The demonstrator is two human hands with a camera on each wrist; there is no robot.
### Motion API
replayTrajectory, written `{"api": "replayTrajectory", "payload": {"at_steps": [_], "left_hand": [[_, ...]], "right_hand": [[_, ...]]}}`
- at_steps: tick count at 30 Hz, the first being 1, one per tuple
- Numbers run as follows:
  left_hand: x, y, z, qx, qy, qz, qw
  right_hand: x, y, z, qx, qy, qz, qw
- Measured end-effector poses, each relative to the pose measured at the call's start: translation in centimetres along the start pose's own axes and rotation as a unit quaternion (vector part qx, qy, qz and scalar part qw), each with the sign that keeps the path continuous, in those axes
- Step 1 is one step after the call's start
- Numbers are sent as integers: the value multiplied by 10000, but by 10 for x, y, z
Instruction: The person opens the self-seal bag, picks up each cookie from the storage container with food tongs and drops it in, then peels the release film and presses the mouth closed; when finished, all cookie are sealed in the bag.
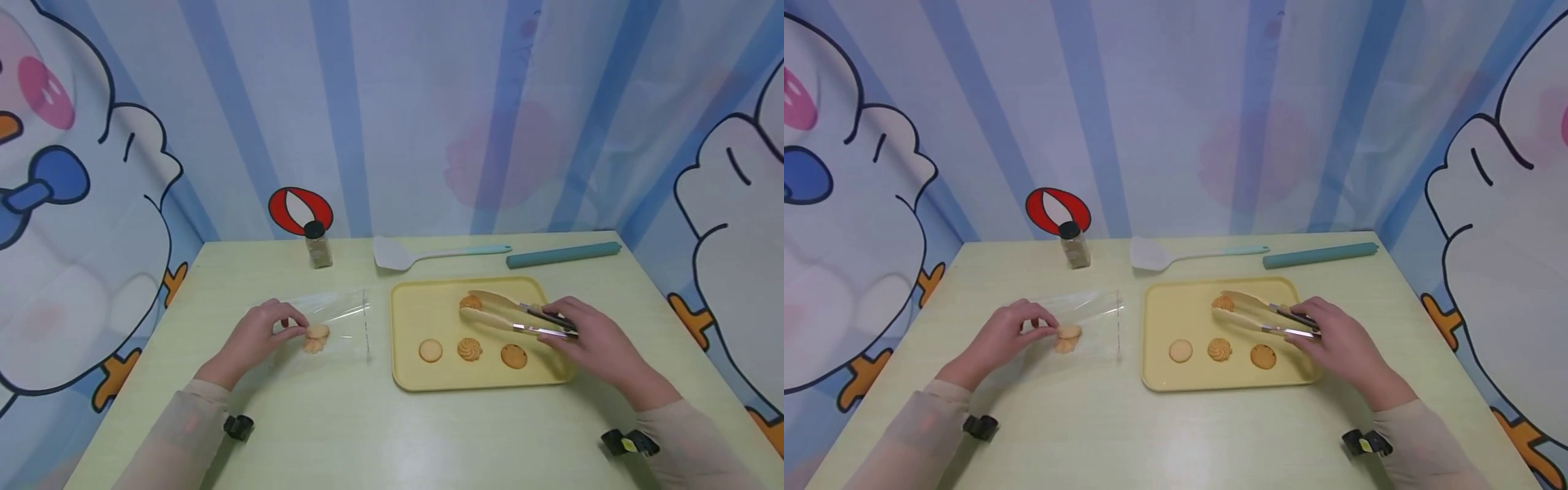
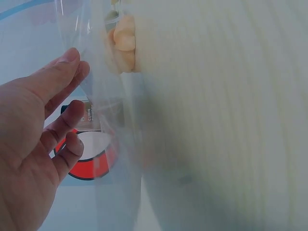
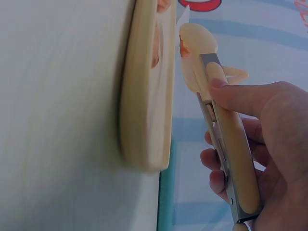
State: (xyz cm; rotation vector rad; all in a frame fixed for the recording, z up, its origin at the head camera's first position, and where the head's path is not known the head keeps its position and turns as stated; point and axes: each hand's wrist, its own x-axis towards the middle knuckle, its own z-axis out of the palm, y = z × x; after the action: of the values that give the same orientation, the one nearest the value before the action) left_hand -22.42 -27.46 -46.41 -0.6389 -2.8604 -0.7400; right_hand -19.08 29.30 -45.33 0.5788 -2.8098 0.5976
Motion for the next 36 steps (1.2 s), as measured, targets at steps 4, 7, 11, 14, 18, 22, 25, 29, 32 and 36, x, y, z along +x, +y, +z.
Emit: {"api": "replayTrajectory", "payload": {"at_steps": [4, 7, 11, 14, 18, 22, 25, 29, 32, 36], "left_hand": [[0, 1, 0, -7, -1, -16, 10000], [1, 1, 0, -8, 0, -51, 10000], [2, 0, 0, 18, 9, -79, 10000], [1, 0, -1, 10, 6, -97, 10000], [1, -1, -2, -30, -29, -132, 9999], [1, -1, -2, -13, -76, -188, 9998], [1, 0, -2, 18, -85, -178, 9998], [2, 2, -2, 40, -73, -174, 9998], [3, 2, -3, 34, -86, -203, 9998], [4, 2, -4, 30, -103, -226, 9997]], "right_hand": [[13, -16, 5, 159, -15, -252, 9996], [24, -27, 11, 233, -85, -422, 9988], [38, -44, 21, 338, -186, -614, 9974], [50, -58, 29, 394, -268, -803, 9956], [64, -77, 39, 439, -444, -1047, 9925], [77, -92, 50, 482, -649, -1222, 9892], [86, -101, 59, 458, -749, -1369, 9867], [96, -110, 70, 466, -866, -1455, 9845], [103, -117, 77, 541, -992, -1372, 9841], [111, -126, 85, 632, -1143, -1321, 9826]]}}
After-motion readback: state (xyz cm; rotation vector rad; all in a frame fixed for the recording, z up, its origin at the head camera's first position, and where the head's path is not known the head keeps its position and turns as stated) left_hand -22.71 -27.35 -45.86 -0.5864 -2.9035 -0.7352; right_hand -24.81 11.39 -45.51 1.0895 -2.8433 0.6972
